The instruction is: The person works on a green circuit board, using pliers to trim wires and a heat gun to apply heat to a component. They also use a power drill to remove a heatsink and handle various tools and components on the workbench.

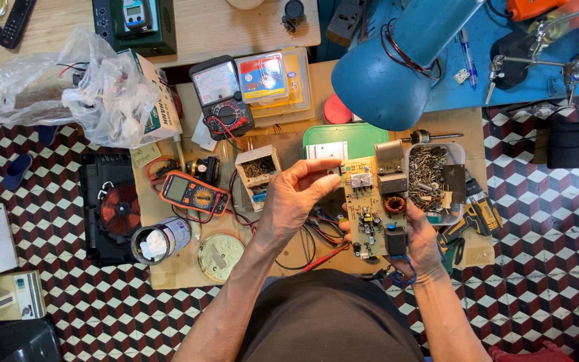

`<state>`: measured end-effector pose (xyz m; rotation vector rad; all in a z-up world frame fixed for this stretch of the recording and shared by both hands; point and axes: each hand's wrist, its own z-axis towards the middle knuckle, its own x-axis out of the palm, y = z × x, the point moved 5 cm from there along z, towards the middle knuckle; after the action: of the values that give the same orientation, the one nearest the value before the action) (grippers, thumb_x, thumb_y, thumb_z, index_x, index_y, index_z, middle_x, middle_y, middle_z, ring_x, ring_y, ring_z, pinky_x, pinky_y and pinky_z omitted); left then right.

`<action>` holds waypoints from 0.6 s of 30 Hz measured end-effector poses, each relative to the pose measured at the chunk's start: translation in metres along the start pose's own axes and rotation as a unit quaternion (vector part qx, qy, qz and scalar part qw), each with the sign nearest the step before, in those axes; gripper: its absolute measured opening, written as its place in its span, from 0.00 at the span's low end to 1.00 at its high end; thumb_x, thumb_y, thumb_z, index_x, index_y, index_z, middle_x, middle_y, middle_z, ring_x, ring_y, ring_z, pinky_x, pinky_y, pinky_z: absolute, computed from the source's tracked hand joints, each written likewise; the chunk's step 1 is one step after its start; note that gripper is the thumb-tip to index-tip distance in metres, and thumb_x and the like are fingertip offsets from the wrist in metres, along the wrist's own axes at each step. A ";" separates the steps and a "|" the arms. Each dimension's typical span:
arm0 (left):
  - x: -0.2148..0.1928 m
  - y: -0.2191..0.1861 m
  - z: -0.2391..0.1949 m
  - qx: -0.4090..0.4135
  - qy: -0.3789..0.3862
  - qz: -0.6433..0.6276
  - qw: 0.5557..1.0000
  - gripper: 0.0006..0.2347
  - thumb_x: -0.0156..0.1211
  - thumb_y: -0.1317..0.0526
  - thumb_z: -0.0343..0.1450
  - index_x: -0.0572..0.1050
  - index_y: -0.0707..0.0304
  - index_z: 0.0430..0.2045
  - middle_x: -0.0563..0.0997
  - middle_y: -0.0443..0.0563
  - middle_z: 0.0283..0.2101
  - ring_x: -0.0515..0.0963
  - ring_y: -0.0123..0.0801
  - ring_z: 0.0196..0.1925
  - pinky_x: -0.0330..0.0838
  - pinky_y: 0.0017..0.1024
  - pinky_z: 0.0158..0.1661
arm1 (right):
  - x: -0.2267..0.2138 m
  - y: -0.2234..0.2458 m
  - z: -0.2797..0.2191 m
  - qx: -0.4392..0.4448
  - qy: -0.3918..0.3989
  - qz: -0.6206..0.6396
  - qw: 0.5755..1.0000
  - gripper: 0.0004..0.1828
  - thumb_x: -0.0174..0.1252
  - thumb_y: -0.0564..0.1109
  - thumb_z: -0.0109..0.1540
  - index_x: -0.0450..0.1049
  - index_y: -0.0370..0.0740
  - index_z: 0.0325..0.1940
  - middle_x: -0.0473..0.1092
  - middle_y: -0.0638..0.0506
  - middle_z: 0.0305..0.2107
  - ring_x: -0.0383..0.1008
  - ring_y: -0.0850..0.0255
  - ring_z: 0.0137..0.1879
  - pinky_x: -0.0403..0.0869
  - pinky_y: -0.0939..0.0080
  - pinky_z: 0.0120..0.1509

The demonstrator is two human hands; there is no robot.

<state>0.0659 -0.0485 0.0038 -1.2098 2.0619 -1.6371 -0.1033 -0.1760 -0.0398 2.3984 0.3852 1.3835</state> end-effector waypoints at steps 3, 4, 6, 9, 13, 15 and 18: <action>0.002 -0.010 -0.006 0.042 -0.019 0.072 0.996 0.12 0.63 0.64 0.73 0.79 0.67 0.49 0.86 0.52 0.47 0.84 0.25 0.48 0.79 0.23 0.50 | 0.002 -0.001 0.000 0.004 0.009 0.003 1.000 0.37 0.37 0.62 0.72 0.56 0.33 0.76 0.66 0.25 0.60 0.74 0.28 0.57 0.78 0.35 0.55; 0.002 -0.011 -0.007 0.051 -0.029 0.098 0.993 0.11 0.63 0.63 0.73 0.79 0.66 0.48 0.86 0.52 0.46 0.84 0.25 0.48 0.79 0.23 0.49 | 0.003 -0.002 -0.001 0.001 0.020 0.004 1.000 0.36 0.36 0.61 0.72 0.56 0.33 0.76 0.66 0.25 0.59 0.74 0.28 0.57 0.78 0.35 0.55; 0.003 -0.012 -0.008 0.057 -0.034 0.119 0.991 0.10 0.63 0.63 0.73 0.80 0.65 0.47 0.87 0.49 0.44 0.85 0.24 0.47 0.81 0.23 0.49 | 0.007 -0.002 -0.001 -0.008 0.041 0.005 0.999 0.35 0.36 0.61 0.73 0.56 0.35 0.77 0.67 0.26 0.59 0.74 0.28 0.56 0.79 0.35 0.54; 0.004 -0.009 -0.006 0.051 -0.028 0.084 0.995 0.09 0.64 0.62 0.73 0.80 0.66 0.44 0.87 0.49 0.42 0.86 0.25 0.46 0.82 0.23 0.50 | 0.006 -0.001 -0.002 -0.001 0.026 -0.024 0.999 0.35 0.36 0.60 0.72 0.56 0.34 0.76 0.68 0.28 0.58 0.75 0.30 0.55 0.79 0.34 0.54; 0.001 -0.003 -0.006 0.043 -0.029 0.107 0.993 0.08 0.65 0.63 0.73 0.82 0.67 0.43 0.87 0.50 0.40 0.85 0.26 0.44 0.79 0.22 0.47 | 0.010 0.000 -0.002 0.008 0.033 -0.040 0.999 0.35 0.34 0.60 0.72 0.56 0.34 0.76 0.68 0.28 0.58 0.75 0.31 0.56 0.78 0.34 0.56; 0.000 0.000 -0.005 0.028 -0.027 0.077 0.996 0.09 0.64 0.63 0.74 0.82 0.67 0.45 0.86 0.51 0.38 0.83 0.25 0.42 0.78 0.22 0.45 | 0.011 0.000 -0.003 0.015 0.034 -0.043 0.998 0.36 0.34 0.60 0.72 0.56 0.33 0.76 0.68 0.28 0.58 0.75 0.32 0.57 0.78 0.34 0.57; -0.001 0.001 -0.006 0.003 -0.018 0.032 0.999 0.10 0.62 0.63 0.74 0.81 0.66 0.48 0.87 0.50 0.40 0.83 0.23 0.44 0.78 0.21 0.48 | 0.013 0.001 -0.004 0.017 0.033 -0.041 0.998 0.36 0.33 0.60 0.72 0.56 0.31 0.75 0.68 0.28 0.59 0.74 0.31 0.57 0.77 0.33 0.58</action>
<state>0.0621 -0.0432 0.0043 -1.1497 2.0501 -1.5810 -0.1000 -0.1708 -0.0276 2.3416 0.5222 1.4334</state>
